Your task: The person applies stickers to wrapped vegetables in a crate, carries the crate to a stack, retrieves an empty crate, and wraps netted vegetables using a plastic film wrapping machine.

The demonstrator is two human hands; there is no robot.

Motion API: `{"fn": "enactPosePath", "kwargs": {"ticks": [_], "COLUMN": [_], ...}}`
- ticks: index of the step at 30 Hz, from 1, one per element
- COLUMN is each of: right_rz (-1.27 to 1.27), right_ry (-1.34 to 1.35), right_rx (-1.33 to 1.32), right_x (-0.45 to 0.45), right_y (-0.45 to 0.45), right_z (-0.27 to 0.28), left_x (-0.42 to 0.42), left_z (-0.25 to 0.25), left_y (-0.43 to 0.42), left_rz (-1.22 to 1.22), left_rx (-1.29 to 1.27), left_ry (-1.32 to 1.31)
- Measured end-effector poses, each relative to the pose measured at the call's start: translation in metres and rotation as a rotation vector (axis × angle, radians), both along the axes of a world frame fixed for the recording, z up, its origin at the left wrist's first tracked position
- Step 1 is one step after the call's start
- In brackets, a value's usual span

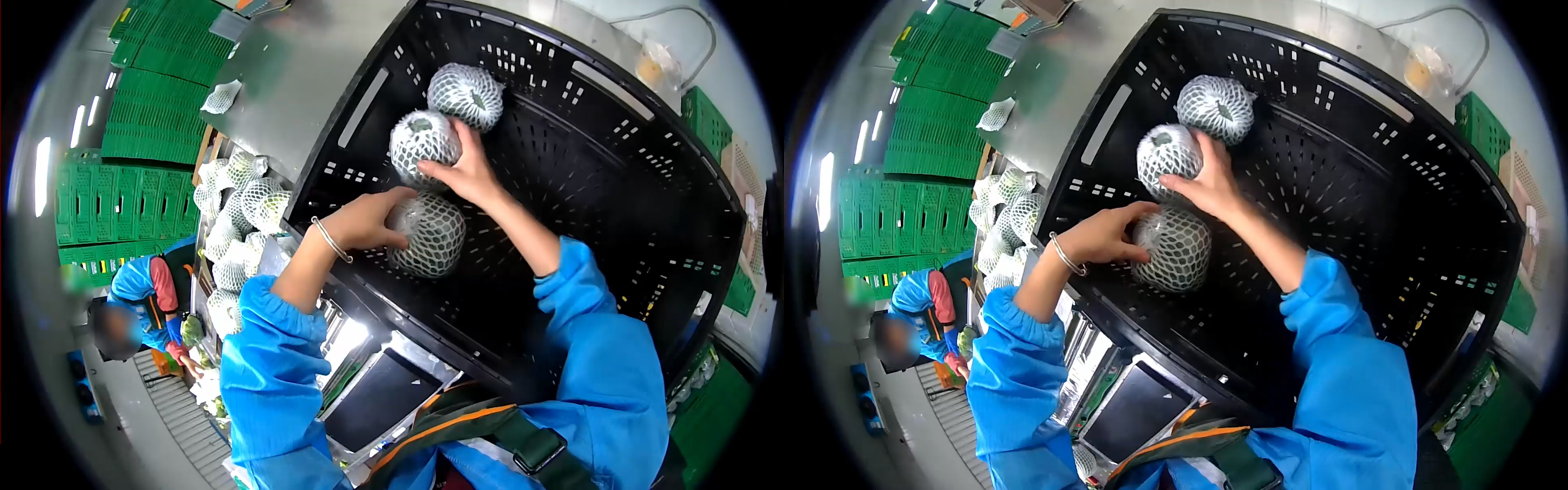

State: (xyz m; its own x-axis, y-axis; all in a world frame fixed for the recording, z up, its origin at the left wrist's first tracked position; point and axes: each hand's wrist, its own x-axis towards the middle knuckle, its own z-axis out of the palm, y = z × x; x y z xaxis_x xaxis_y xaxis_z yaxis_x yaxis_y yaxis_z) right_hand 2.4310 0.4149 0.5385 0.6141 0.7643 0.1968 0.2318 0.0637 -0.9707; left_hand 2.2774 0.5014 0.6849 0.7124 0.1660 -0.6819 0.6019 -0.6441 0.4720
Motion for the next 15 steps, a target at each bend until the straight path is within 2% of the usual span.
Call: {"fn": "enactPosePath", "kwargs": {"ticks": [1, 2, 4, 5, 6, 8, 9, 12, 14, 15], "right_rz": [0.005, 0.177, 0.227, 0.194, 0.22, 0.146, 0.086, -0.111, -0.064, -0.014], "right_ry": [-0.186, -0.048, -0.275, -0.357, -0.317, -0.459, -0.565, -0.642, -0.719, -0.747], "right_rx": [0.054, 0.133, -0.016, -0.107, -0.208, -0.354, -0.284, -0.211, -0.232, -0.28], "right_x": [0.01, 0.024, 0.037, 0.034, 0.032, 0.019, 0.018, 0.02, 0.026, 0.03], "right_y": [-0.002, 0.005, 0.012, 0.011, 0.006, -0.007, -0.012, -0.005, 0.014, 0.021], "right_z": [0.011, 0.016, 0.023, 0.027, 0.031, 0.037, 0.036, 0.049, 0.037, 0.035], "left_x": [-0.005, -0.006, 0.005, 0.009, 0.007, 0.011, 0.015, 0.03, 0.028, 0.025], "left_z": [-0.011, -0.024, -0.03, -0.032, -0.038, -0.035, -0.032, -0.023, -0.056, -0.066], "left_y": [0.006, 0.013, 0.021, 0.027, 0.029, 0.024, 0.021, 0.003, 0.009, 0.013], "left_rz": [-0.039, -0.168, -0.277, -0.247, -0.185, -0.064, -0.008, -0.019, -0.035, 0.01], "left_rx": [-0.029, 0.079, 0.582, 0.499, 0.371, 0.114, -0.026, 0.125, 0.147, 0.093], "left_ry": [-0.102, -0.233, -0.022, 0.067, 0.006, -0.115, -0.025, 0.226, 0.278, 0.206]}}
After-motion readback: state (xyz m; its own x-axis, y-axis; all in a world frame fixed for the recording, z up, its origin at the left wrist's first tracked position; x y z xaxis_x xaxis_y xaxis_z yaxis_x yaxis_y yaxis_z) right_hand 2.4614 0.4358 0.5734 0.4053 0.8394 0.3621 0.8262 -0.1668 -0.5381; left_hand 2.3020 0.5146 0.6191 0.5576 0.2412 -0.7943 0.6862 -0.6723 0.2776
